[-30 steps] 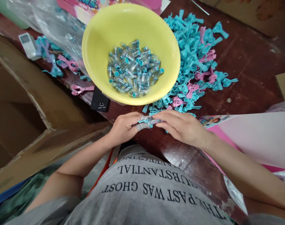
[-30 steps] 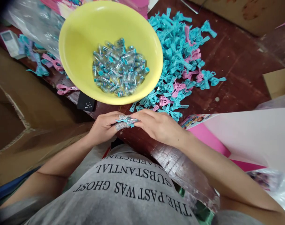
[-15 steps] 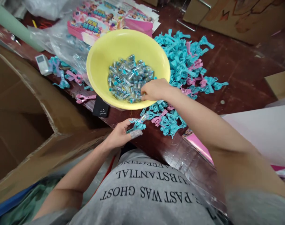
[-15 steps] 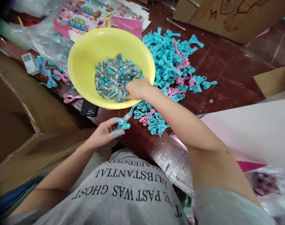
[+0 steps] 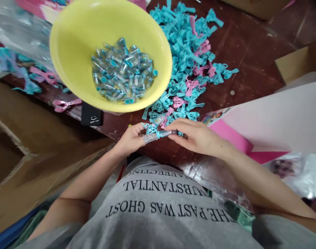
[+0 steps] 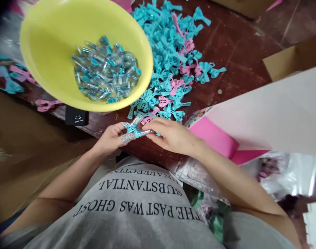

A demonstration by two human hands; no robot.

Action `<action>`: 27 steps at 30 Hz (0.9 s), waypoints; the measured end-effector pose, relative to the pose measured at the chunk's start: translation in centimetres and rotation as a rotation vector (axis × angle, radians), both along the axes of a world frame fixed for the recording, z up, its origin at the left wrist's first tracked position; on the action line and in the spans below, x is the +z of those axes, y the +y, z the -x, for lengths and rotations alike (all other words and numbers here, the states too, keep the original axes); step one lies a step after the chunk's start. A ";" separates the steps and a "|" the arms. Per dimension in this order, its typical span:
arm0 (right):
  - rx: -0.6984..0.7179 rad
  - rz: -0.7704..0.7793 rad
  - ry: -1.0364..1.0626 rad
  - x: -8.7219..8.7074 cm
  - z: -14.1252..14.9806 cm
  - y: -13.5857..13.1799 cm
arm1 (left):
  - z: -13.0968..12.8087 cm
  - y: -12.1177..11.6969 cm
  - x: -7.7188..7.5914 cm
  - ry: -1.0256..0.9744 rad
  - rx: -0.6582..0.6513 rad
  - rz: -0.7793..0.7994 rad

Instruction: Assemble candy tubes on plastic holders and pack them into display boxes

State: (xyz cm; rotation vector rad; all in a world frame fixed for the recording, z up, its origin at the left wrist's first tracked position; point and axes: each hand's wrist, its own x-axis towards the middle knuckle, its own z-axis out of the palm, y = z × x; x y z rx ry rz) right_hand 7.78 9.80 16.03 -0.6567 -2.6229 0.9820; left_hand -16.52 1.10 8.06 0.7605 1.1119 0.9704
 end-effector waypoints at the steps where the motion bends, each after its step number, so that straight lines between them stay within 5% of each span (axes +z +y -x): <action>1: -0.040 -0.013 0.017 -0.6 -0.7 -1.1 | -0.5 0.4 0.1 0.005 -0.028 -0.028; 7: -0.144 -0.278 -0.021 -1.8 -2.9 -3.5 | -2.7 1.6 -0.4 0.144 -0.197 -0.262; 9: -0.180 -0.261 0.000 -2.0 -3.5 -3.8 | -3.1 1.4 -0.8 0.221 -0.206 -0.355; 15: -0.403 0.477 0.050 -2.8 -5.7 -5.1 | -4.6 1.1 -1.0 0.593 -0.209 -0.888; 17: -0.485 0.579 0.035 -2.6 -7.1 -5.4 | -5.5 1.5 -0.9 0.598 -0.212 -0.920; 22: -0.487 0.175 0.062 -1.7 -10.9 -6.6 | -8.4 2.7 -0.7 0.452 -0.293 -0.615; 27: -0.557 0.029 -0.036 -1.7 -13.2 -7.9 | -10.7 2.8 0.1 0.449 -0.393 -0.628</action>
